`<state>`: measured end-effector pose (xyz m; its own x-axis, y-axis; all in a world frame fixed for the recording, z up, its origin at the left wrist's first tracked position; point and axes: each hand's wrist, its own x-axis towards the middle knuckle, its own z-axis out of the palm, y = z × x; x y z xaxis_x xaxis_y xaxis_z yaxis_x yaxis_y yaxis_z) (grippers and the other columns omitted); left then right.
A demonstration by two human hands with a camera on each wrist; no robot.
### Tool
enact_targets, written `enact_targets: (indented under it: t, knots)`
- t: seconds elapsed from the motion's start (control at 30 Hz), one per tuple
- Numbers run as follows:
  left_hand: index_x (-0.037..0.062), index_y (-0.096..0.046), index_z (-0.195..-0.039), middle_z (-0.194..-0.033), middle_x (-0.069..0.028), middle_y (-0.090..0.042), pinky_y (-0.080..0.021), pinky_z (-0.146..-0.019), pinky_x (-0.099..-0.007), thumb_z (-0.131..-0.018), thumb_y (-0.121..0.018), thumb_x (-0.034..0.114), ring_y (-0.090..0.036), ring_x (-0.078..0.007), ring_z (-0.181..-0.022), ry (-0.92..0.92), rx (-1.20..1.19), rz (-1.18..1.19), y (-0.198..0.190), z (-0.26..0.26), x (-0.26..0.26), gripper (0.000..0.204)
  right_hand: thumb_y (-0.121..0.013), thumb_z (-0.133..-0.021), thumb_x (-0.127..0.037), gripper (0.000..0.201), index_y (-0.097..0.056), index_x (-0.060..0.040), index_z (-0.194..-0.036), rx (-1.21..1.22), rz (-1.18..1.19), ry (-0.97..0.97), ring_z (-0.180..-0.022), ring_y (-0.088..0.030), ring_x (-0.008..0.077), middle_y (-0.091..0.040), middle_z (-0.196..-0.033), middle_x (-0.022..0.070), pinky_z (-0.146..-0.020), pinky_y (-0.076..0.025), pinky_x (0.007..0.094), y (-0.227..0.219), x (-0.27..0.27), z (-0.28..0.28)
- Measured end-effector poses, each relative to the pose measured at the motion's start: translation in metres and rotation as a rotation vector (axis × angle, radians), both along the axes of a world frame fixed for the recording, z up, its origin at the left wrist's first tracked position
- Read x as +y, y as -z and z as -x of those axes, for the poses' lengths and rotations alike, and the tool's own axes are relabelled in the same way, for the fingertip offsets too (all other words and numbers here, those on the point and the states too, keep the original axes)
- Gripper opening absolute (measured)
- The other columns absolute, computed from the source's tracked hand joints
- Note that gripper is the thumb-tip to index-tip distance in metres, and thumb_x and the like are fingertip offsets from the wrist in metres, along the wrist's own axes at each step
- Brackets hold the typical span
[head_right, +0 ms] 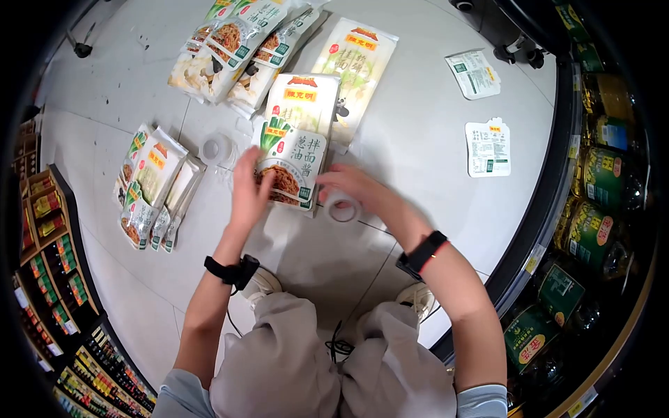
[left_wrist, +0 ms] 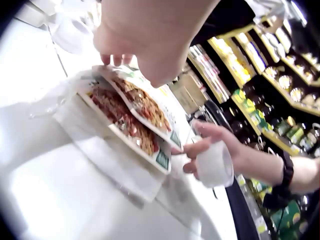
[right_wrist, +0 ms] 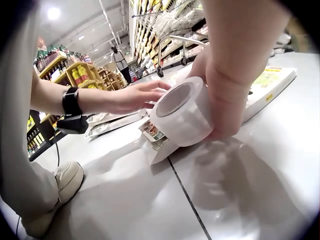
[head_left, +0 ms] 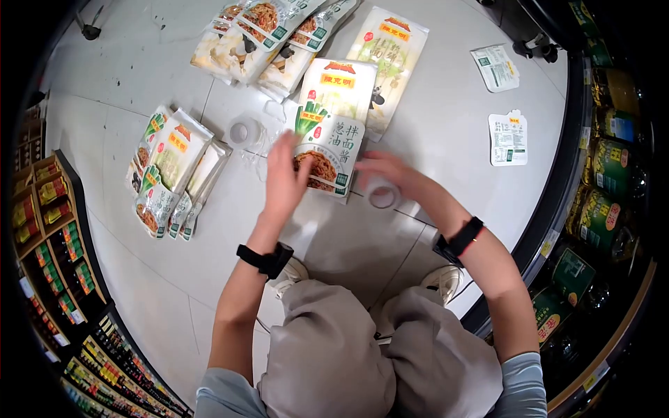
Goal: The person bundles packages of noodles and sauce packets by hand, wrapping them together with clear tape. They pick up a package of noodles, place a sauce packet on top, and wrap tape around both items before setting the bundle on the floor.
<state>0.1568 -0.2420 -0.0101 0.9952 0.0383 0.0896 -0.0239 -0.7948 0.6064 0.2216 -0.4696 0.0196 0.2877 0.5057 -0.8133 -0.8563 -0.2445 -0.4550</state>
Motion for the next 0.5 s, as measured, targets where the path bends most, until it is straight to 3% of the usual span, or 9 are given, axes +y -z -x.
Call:
enact_targets:
  t: [0.03, 0.07, 0.13, 0.23, 0.33, 0.4, 0.5]
  knots:
    - [-0.0007, -0.043, -0.123, -0.122, -0.0236, -0.048, -0.040, -0.088, -0.0399, -0.081, -0.062, 0.020, -0.050, -0.0346, -0.105, -0.140, 0.003, 0.184, 0.011, -0.009, 0.007, 0.050, -0.059, -0.082, -0.023, 0.039, -0.049, -0.0011, -0.113, 0.001, 0.000, 0.002, -0.075, -0.059, 0.0099, -0.063, -0.081, 0.0052, -0.060, -0.044, 0.0280, 0.008, 0.009, 0.001]
    - [-0.0007, -0.043, -0.123, -0.122, -0.0236, -0.048, -0.040, -0.088, -0.0399, -0.081, -0.062, 0.020, -0.050, -0.0346, -0.105, -0.138, 0.006, 0.183, 0.008, -0.018, 0.011, 0.050, -0.059, -0.082, -0.023, 0.037, -0.050, 0.0001, -0.110, -0.069, 0.001, 0.005, -0.073, -0.059, 0.0101, -0.064, -0.082, 0.0051, -0.058, -0.044, 0.0280, 0.020, 0.018, 0.005]
    - [-0.0031, -0.045, -0.121, -0.109, -0.0239, -0.056, -0.045, -0.081, -0.0370, -0.082, -0.060, 0.024, -0.058, -0.0329, -0.093, -0.241, 0.321, 0.236, 0.000, -0.035, 0.019, 0.050, -0.059, -0.083, -0.023, 0.036, -0.051, 0.0014, -0.108, -0.145, -0.003, 0.008, -0.072, -0.060, 0.0104, -0.064, -0.083, 0.0051, -0.057, -0.044, 0.0281, 0.034, 0.028, 0.007]
    - [-0.0038, -0.047, -0.119, -0.096, -0.0216, -0.061, -0.047, -0.075, -0.0346, -0.082, -0.058, 0.027, -0.060, -0.0290, -0.080, -0.140, 0.450, 0.202, -0.001, -0.052, 0.020, 0.049, -0.057, -0.083, -0.019, 0.027, -0.054, 0.0018, -0.101, -0.266, 0.028, 0.033, -0.068, -0.061, 0.0116, -0.063, -0.082, 0.0058, -0.058, -0.045, 0.0273, 0.041, 0.026, 0.009]
    - [-0.0046, -0.050, -0.115, -0.088, -0.0206, -0.061, -0.046, -0.074, -0.0327, -0.082, -0.058, 0.027, -0.060, -0.0254, -0.078, -0.171, 0.600, 0.248, -0.009, -0.057, 0.017, 0.046, -0.056, -0.083, -0.015, 0.024, -0.055, 0.0031, -0.099, -0.340, 0.038, 0.000, -0.067, -0.061, 0.0115, -0.063, -0.081, 0.0064, -0.062, -0.045, 0.0273, 0.049, 0.012, 0.006]
    - [-0.0043, -0.049, -0.115, -0.088, -0.0187, -0.061, -0.046, -0.073, -0.0323, -0.082, -0.058, 0.025, -0.059, -0.0235, -0.079, -0.157, 0.589, 0.312, -0.007, -0.049, 0.011, 0.044, -0.055, -0.083, -0.012, 0.023, -0.055, 0.0034, -0.101, -0.303, 0.019, 0.079, -0.066, -0.060, 0.0120, -0.062, -0.078, 0.0062, -0.066, -0.045, 0.0258, 0.049, -0.001, 0.007]
    - [-0.0035, -0.047, -0.114, -0.090, -0.0157, -0.061, -0.046, -0.073, -0.0311, -0.083, -0.057, 0.020, -0.058, -0.0200, -0.081, -0.145, 0.487, 0.458, -0.022, -0.035, -0.014, 0.040, -0.053, -0.085, -0.011, 0.023, -0.054, 0.0032, -0.104, -0.311, -0.052, 0.030, -0.066, -0.059, 0.0121, -0.061, -0.075, 0.0055, -0.067, -0.044, 0.0252, 0.022, -0.026, -0.006]
